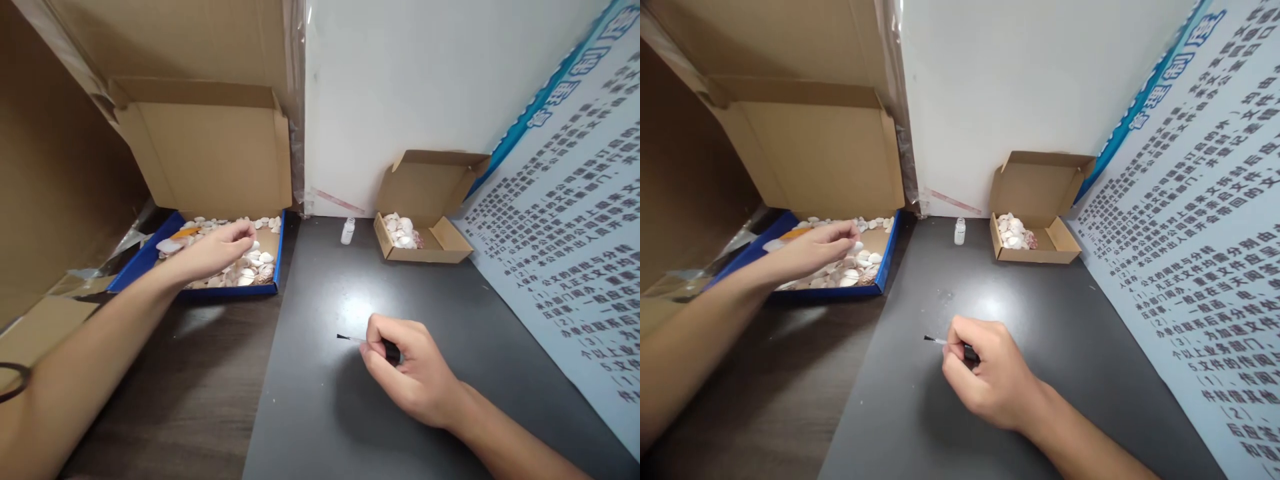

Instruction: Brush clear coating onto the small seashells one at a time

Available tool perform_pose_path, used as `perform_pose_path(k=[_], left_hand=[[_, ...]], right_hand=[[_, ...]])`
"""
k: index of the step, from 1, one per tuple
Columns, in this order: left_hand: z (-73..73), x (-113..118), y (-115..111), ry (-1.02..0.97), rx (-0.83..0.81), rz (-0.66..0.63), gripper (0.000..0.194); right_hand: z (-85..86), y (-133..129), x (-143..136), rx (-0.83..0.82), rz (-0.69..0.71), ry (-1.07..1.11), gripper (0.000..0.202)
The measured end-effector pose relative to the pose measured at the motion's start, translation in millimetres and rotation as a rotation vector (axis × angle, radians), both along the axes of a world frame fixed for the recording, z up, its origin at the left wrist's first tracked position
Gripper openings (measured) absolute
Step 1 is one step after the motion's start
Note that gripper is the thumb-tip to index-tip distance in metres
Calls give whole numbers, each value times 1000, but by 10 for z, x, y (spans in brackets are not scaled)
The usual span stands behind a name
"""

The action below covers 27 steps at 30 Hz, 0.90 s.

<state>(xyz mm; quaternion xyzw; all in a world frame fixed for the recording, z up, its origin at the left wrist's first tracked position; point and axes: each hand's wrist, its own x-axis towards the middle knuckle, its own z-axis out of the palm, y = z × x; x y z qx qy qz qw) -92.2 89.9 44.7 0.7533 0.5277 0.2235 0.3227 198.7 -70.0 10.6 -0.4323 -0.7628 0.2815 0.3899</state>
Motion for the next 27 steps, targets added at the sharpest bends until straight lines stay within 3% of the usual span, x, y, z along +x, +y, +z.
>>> perform_pose_path(k=[4, 8, 10, 15, 20, 27], left_hand=[[-68, 30, 13, 9, -16, -28, 11], [-39, 94, -90, -220, -87, -38, 12], [-17, 180, -217, -460, -231, -33, 12], [-66, 590, -709, -1009, -770, -94, 9], [-206, 860, -1009, -1131, -907, -85, 5], [-339, 886, -1115, -1130, -981, -80, 9]], right_hand=[[6, 9, -1, 5, -2, -15, 26], [3, -14, -1, 1, -2, -11, 27], [2, -23, 7, 12, -10, 1, 27], [8, -32, 31, 61, -73, 80, 20], [27, -77, 1, 40, -11, 134, 12], [-26, -77, -65, 14, -28, 94, 16]])
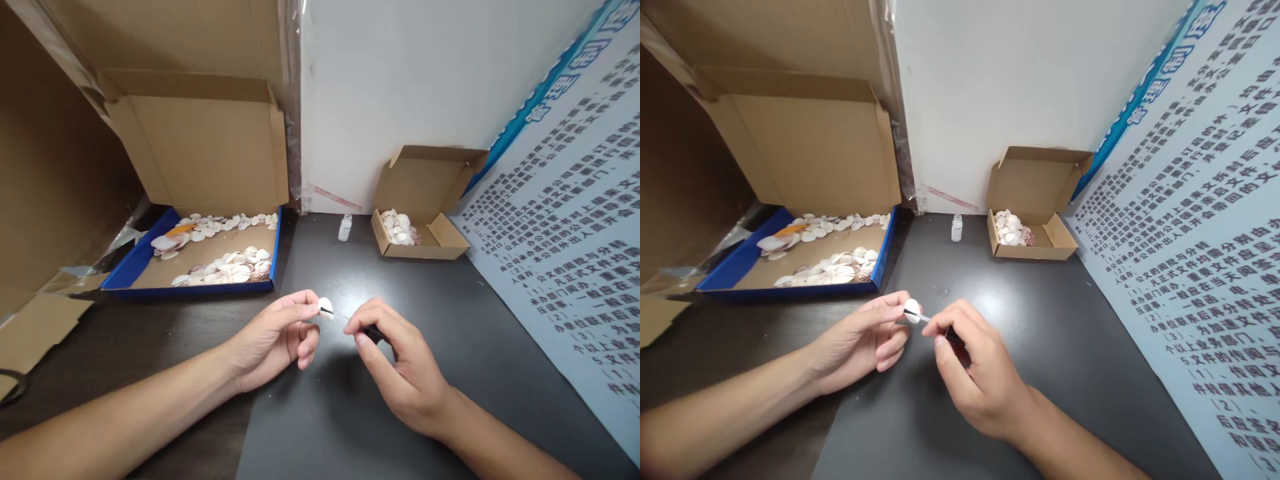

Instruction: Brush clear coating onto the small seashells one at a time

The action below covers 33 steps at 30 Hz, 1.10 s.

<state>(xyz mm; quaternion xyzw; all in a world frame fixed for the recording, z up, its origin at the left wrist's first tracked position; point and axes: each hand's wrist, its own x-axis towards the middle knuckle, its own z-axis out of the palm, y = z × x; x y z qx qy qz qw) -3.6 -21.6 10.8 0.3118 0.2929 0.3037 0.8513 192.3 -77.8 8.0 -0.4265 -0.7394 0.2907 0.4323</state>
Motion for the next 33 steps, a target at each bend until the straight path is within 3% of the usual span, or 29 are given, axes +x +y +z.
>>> perform_pose_path(k=[7, 19, 27, 33], left_hand=[[-19, -34, -14, -8, -12, -42, 17], [-1, -50, 14, 47, 22, -10, 13], [-17, -66, 58, 100, 103, -2, 10], [-33, -62, 69, 137, 113, -6, 14]], right_hand=[[-75, 30, -12, -92, -22, -46, 15], [-67, 24, -1, -167, 28, -108, 12], [-37, 28, 8, -142, 47, -130, 11], [-31, 75, 20, -110, -27, -181, 13]])
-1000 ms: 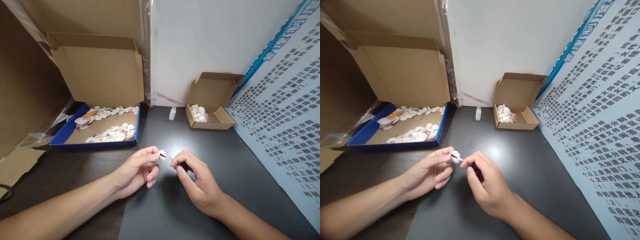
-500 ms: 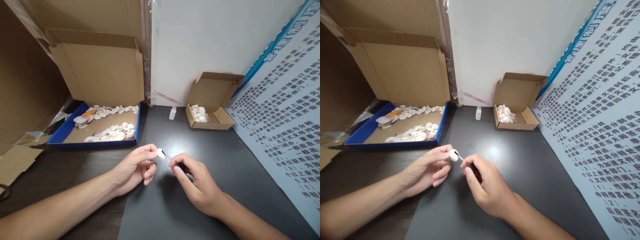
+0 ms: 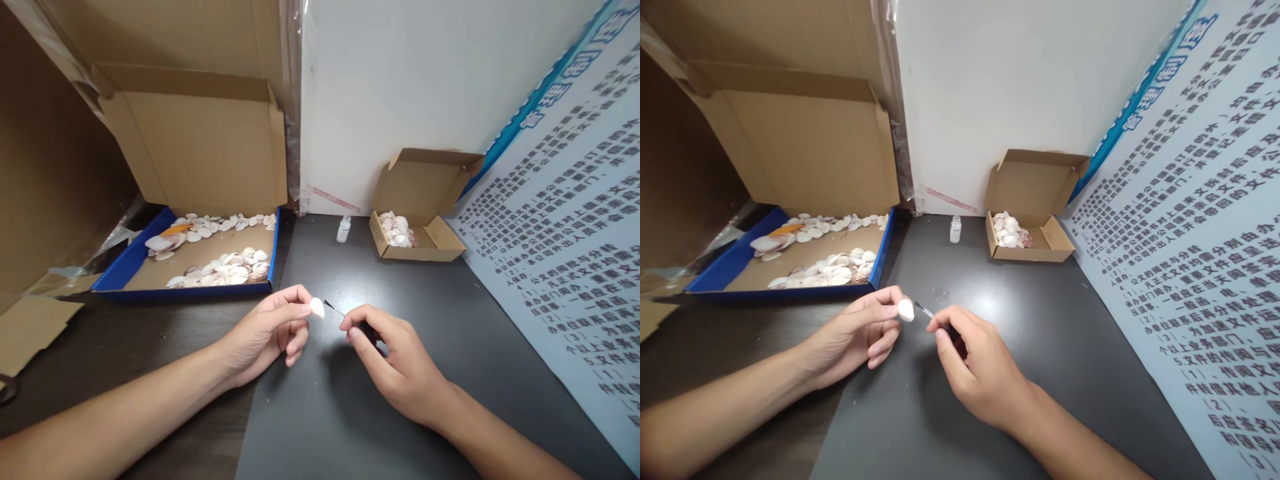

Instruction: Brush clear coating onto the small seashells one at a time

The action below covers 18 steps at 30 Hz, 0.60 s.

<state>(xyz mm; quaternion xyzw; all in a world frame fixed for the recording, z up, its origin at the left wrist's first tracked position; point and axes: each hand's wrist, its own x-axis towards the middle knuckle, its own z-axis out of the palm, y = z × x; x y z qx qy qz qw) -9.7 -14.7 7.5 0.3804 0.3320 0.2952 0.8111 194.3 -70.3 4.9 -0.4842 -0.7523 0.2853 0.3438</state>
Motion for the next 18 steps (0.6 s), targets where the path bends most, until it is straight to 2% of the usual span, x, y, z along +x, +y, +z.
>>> perform_pose_path(k=[4, 7, 13, 16, 18], left_hand=[[-9, 3, -6, 22, 13, -18, 14], [-17, 4, -15, 30, 5, -35, 15], [-28, 2, -16, 36, 16, -100, 20], [-40, -7, -1, 35, 16, -119, 20], [-55, -16, 10, 33, 10, -138, 19]], right_hand=[[91, 56, 70, 77, -29, -24, 15], [255, 246, 190, 80, -94, -75, 13], [600, 1092, 469, 125, -270, -363, 11], [659, 1468, 523, 109, -232, -435, 12], [667, 1626, 534, 99, -194, -466, 15]])
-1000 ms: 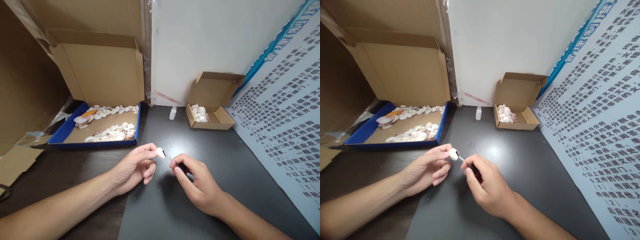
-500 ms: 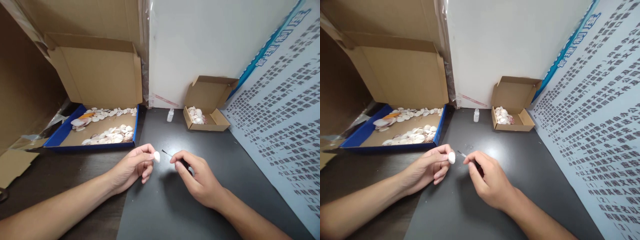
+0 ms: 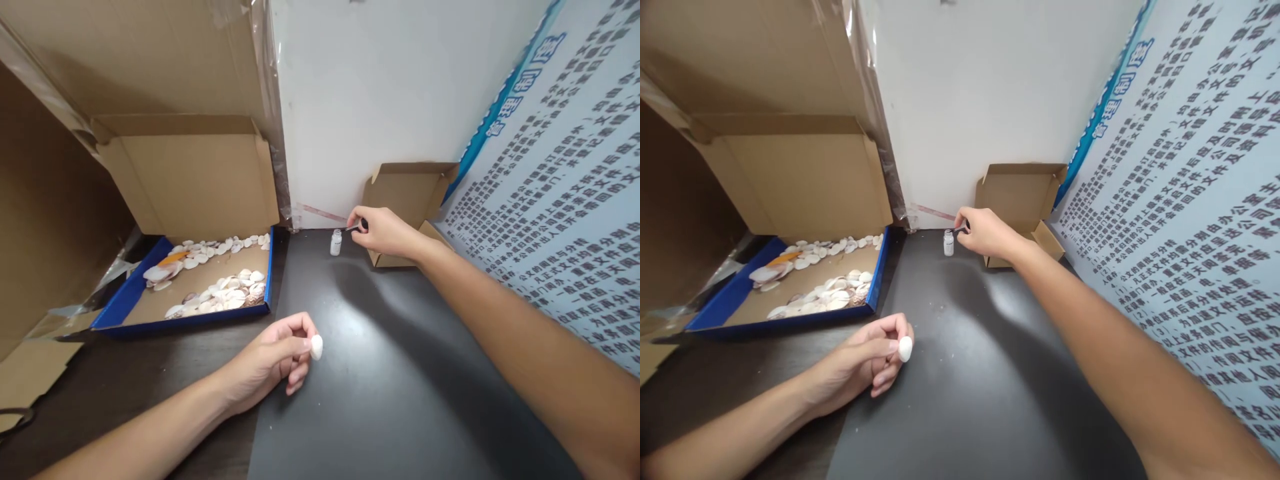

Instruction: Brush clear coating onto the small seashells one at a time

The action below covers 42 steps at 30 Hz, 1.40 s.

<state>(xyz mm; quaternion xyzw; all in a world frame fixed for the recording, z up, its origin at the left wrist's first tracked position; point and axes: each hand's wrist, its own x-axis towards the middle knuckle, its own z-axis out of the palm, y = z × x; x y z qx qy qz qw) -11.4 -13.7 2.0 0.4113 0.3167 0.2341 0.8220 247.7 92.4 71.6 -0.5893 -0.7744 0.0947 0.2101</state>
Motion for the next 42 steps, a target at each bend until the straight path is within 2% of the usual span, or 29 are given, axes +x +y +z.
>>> perform_pose_path(k=[5, 13, 24, 33, 37, 42], left_hand=[[-43, -18, 14, -18, -4, -34, 21], [-84, -27, 17, -26, 15, -71, 21], [-60, -14, 10, 31, 56, -78, 23], [-89, -23, 21, 42, 82, -103, 20], [-93, -33, 14, 55, 97, -115, 19], [-70, -30, 6, 64, 92, -122, 20]], right_hand=[[27, 165, 4, -46, 50, -79, 21], [106, 304, -81, -142, 87, -166, 18], [84, 418, -190, -267, 16, -142, 8], [82, 475, -279, -290, -34, -201, 13], [51, 507, -320, -313, -31, -261, 21], [28, 519, -358, -321, -26, -301, 22]])
